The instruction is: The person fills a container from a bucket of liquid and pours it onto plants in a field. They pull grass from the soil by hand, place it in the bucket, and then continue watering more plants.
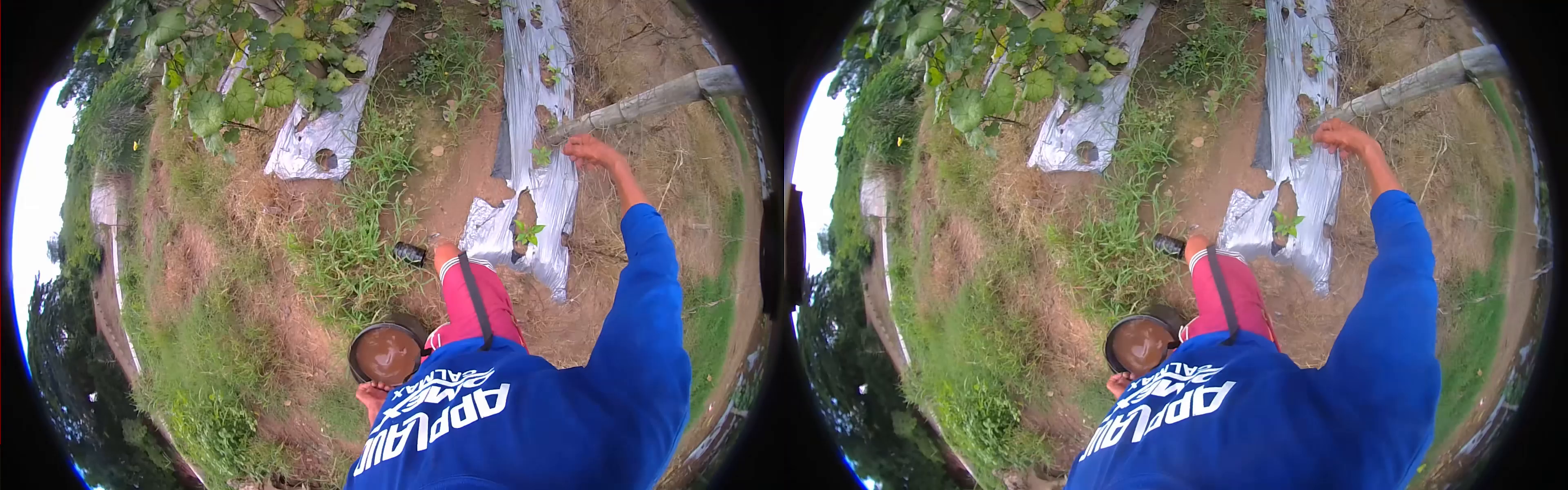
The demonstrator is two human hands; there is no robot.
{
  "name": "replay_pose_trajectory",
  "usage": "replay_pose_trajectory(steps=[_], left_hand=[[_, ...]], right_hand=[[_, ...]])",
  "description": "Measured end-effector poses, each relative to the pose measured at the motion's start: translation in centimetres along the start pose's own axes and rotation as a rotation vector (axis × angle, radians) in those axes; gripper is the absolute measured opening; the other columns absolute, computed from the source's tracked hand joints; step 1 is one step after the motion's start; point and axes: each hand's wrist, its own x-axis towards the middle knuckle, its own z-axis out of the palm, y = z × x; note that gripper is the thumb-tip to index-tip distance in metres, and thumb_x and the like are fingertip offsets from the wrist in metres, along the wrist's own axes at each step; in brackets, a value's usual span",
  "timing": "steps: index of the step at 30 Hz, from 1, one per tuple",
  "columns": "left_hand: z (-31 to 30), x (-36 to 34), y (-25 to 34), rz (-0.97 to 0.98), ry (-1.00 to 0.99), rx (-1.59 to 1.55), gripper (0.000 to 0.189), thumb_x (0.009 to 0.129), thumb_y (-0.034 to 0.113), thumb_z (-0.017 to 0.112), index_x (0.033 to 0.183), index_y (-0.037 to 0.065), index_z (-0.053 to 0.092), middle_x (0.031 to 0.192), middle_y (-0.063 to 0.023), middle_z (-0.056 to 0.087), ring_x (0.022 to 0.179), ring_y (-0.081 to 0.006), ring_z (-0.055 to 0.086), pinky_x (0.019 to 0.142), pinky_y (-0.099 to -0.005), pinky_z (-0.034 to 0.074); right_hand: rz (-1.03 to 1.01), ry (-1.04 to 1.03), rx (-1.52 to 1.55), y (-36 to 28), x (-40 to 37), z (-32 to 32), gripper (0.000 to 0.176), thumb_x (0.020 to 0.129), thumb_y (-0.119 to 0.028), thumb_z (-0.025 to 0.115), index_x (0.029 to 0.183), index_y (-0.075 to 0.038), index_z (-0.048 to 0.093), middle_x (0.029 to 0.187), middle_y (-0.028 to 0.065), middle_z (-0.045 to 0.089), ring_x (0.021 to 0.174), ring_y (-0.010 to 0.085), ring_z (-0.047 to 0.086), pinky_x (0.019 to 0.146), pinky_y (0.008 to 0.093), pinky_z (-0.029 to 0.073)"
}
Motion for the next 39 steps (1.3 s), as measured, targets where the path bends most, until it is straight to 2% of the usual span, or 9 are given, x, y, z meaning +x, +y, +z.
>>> replay_pose_trajectory(steps=[3,5,6,7,8,12,23,27,39], left_hand=[[7.8,-3.9,5.1,-0.109,-0.02,0.068,0.027,0.073,0.034,0.055,0.068,0.013,0.039,0.067,-0.0072,0.048,0.064,-0.0253,0.048,0.06,-0.0464,0.044],[19.0,-5.6,5.4,0.368,0.229,0.211,0.024,0.069,0.035,0.051,0.07,0.014,0.04,0.066,-0.004,0.044,0.061,-0.0237,0.041,0.058,-0.0389,0.037],[16.7,2.0,8.4,0.015,0.046,-0.004,0.028,0.071,0.039,0.05,0.071,0.012,0.041,0.066,-0.0056,0.044,0.062,-0.0245,0.042,0.06,-0.042,0.039],[16.7,6.7,6.6,0.539,0.176,-0.029,0.034,0.073,0.043,0.049,0.072,0.01,0.043,0.07,-0.0089,0.049,0.066,-0.0267,0.046,0.066,-0.0456,0.042],[20.7,5.8,10.4,0.215,0.095,0.029,0.034,0.073,0.043,0.049,0.072,0.01,0.043,0.07,-0.009,0.049,0.066,-0.0267,0.046,0.067,-0.0456,0.042],[30.9,6.6,16.0,0.125,0.014,0.161,0.035,0.073,0.044,0.049,0.072,0.01,0.043,0.071,-0.0094,0.049,0.067,-0.027,0.047,0.067,-0.0458,0.042],[51.2,12.7,19.1,-0.01,-0.075,0.375,0.036,0.074,0.044,0.049,0.072,0.009,0.043,0.071,-0.0105,0.05,0.068,-0.0276,0.048,0.069,-0.0462,0.043],[60.7,17.3,17.8,-0.056,-0.087,0.414,0.036,0.074,0.045,0.049,0.072,0.009,0.043,0.072,-0.0108,0.051,0.068,-0.0279,0.048,0.069,-0.0464,0.043],[96.1,30.9,16.0,-0.165,-0.219,0.517,0.037,0.075,0.045,0.048,0.072,0.009,0.043,0.073,-0.012,0.052,0.069,-0.0286,0.049,0.071,-0.0468,0.043]], right_hand=[[0.036,0.058,0.198,4.2,2.6,-2.7,0.034,0.081,-0.045,0.063,0.094,-0.013,0.063,0.078,-0.002,0.058,0.062,0.0084,0.053,0.049,0.0242,0.04],[0.128,0.131,0.2,8.6,3.8,-4.8,0.032,0.081,-0.043,0.063,0.092,-0.013,0.063,0.078,-0.0014,0.058,0.061,0.009,0.053,0.05,0.0247,0.041],[0.177,0.191,0.159,11.1,4.2,-7.2,0.031,0.081,-0.041,0.063,0.091,-0.012,0.064,0.078,-0.0008,0.058,0.061,0.0099,0.054,0.051,0.0256,0.043],[0.237,0.284,0.094,16.8,4.1,-8.0,0.031,0.079,-0.039,0.065,0.09,-0.01,0.064,0.078,0.0019,0.06,0.06,0.012,0.055,0.049,0.0285,0.043],[0.293,0.369,0.032,20.7,4.6,-7.7,0.032,0.076,-0.036,0.067,0.089,-0.007,0.064,0.078,0.0045,0.061,0.059,0.0141,0.057,0.047,0.0314,0.044],[0.696,0.109,0.163,13.7,3.3,-11.9,0.034,0.075,-0.036,0.067,0.095,-0.008,0.064,0.077,0.0047,0.061,0.059,0.0152,0.058,0.044,0.0331,0.043],[0.178,0.252,0.166,-2.9,22.4,-24.2,0.05,0.081,-0.05,0.064,0.114,-0.013,0.061,0.091,-0.0031,0.062,0.076,0.0094,0.057,0.056,0.0252,0.044],[0.133,0.374,0.328,-2.8,27.6,-26.2,0.058,0.084,-0.054,0.063,0.121,-0.01,0.06,0.097,-0.0033,0.064,0.081,0.0104,0.059,0.063,0.0256,0.045],[0.785,0.152,0.441,3.1,39.4,-32.3,0.041,0.084,-0.04,0.062,0.109,-0.007,0.062,0.086,0.0046,0.064,0.067,0.0154,0.063,0.049,0.0311,0.051]])
